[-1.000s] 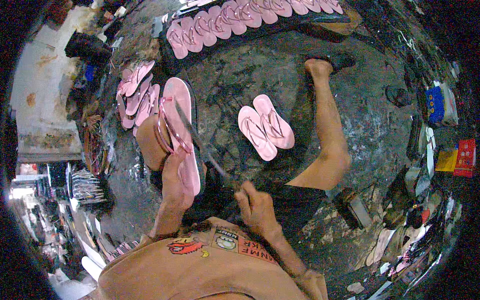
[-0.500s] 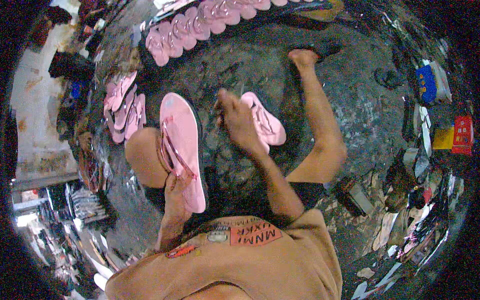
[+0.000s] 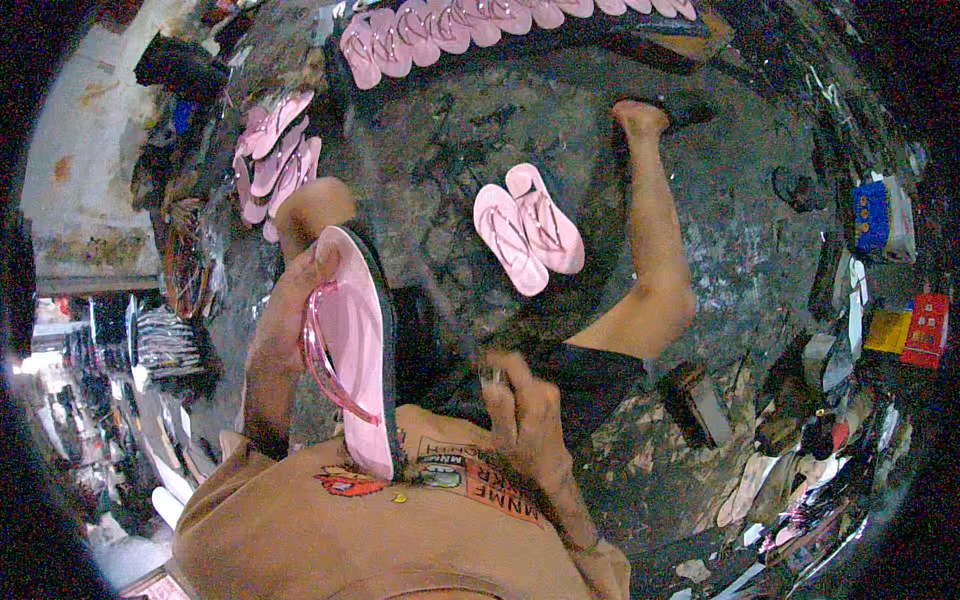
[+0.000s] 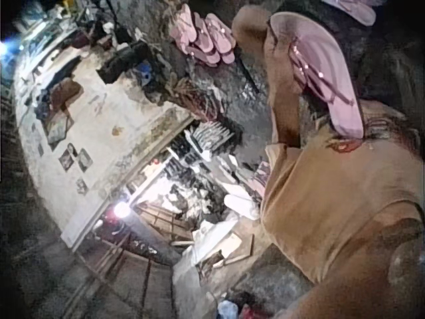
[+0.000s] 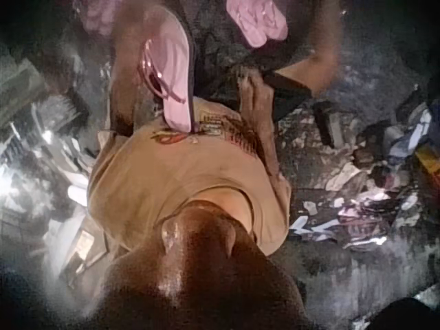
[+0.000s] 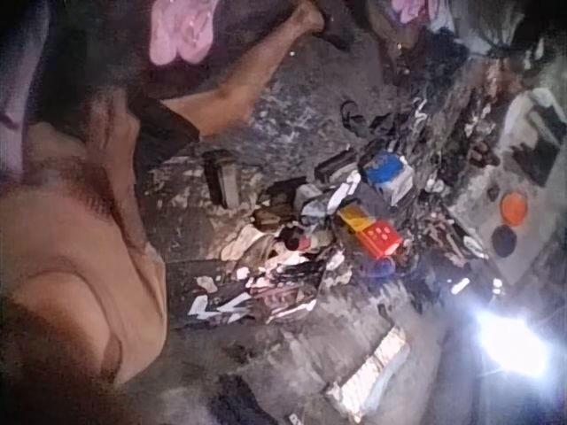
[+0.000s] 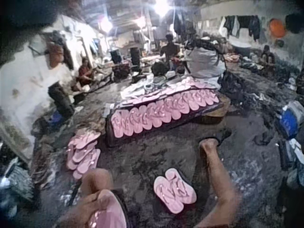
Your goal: The person sits on the floor and uses a knife to trim excess material from the edges of pink flip-flops. They handle each flip-flop one at a time, scrape the edges, and place the trimmed items into a growing pile.
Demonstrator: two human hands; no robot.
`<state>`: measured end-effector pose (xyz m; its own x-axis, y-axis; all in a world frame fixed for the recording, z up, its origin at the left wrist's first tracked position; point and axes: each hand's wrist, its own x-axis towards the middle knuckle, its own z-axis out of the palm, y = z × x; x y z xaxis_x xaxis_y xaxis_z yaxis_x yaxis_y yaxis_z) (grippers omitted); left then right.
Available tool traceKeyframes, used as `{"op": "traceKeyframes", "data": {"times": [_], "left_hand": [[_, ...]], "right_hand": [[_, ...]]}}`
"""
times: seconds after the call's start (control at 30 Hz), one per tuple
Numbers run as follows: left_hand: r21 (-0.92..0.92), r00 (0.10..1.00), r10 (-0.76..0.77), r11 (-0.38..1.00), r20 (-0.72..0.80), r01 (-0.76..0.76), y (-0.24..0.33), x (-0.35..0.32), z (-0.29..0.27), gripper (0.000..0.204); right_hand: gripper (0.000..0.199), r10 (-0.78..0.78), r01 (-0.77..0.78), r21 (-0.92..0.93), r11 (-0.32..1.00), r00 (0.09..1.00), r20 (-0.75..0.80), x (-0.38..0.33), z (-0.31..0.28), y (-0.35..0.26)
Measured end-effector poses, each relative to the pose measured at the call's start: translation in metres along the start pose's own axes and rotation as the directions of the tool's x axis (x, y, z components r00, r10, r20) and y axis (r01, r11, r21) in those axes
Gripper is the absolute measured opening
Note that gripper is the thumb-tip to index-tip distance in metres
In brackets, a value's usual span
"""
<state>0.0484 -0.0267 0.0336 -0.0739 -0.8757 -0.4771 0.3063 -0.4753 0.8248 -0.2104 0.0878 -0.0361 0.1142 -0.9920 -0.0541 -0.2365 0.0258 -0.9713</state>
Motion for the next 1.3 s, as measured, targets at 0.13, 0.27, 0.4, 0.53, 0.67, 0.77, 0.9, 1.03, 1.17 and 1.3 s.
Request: {"op": "traceKeyframes", "data": {"times": [0.13,0.27,0.4,0.53,0.67,0.77,0.9,1.03,1.17,1.3], "left_hand": [[0.015,0.998,-0.055,0.998,-0.026,0.056,-0.009,-0.015,-0.002,0.033],[0.016,0.993,-0.088,0.996,-0.072,0.089,-0.015,-0.017,-0.001,0.035],[-0.005,0.99,-0.112,0.994,-0.085,0.112,-0.014,-0.018,-0.001,0.033],[0.004,0.991,-0.119,0.993,-0.058,0.12,-0.014,-0.014,-0.002,0.035],[0.018,0.985,-0.161,0.987,-0.068,0.162,-0.014,-0.009,-0.007,0.034],[0.094,0.983,-0.18,0.98,0.029,0.177,-0.013,-0.002,-0.015,0.03],[0.366,0.976,-0.171,0.924,0.134,0.112,-0.001,0.007,-0.003,0.033],[0.577,0.954,-0.224,0.814,0.201,0.07,0.015,0.016,0.008,0.041],[0.653,0.948,-0.252,0.755,0.196,0.065,0.016,0.026,0.001,0.046],[0.617,0.889,-0.422,0.751,0.178,0.233,0.027,0.036,0.009,0.056]], "right_hand": [[0.038,0.108,-0.1,-0.081,0.992,0.988,0.106,-0.087,0.009,0.016],[0.042,0.168,-0.161,-0.082,0.983,0.982,0.084,-0.119,0.01,0.015],[0.034,0.298,-0.269,-0.18,0.946,0.941,0.158,-0.125,0.001,0.007],[0.029,0.305,-0.254,-0.259,0.932,0.935,0.181,-0.136,0.001,0.016],[0.029,0.27,-0.243,-0.157,0.957,0.945,0.182,-0.117,0.006,0.019],[0.028,0.192,-0.167,-0.16,0.973,0.969,0.156,-0.076,0.011,0.031],[0.028,0.151,-0.106,-0.22,0.97,0.968,0.198,-0.013,0.005,0.033],[0.028,0.134,-0.072,-0.229,0.971,0.953,0.27,0.052,-0.008,0.017],[0.034,0.106,0.0,-0.232,0.973,0.889,0.446,0.12,-0.024,-0.013],[0.031,-0.009,0.14,-0.233,0.962,0.873,0.488,0.176,-0.006,-0.02]]}}
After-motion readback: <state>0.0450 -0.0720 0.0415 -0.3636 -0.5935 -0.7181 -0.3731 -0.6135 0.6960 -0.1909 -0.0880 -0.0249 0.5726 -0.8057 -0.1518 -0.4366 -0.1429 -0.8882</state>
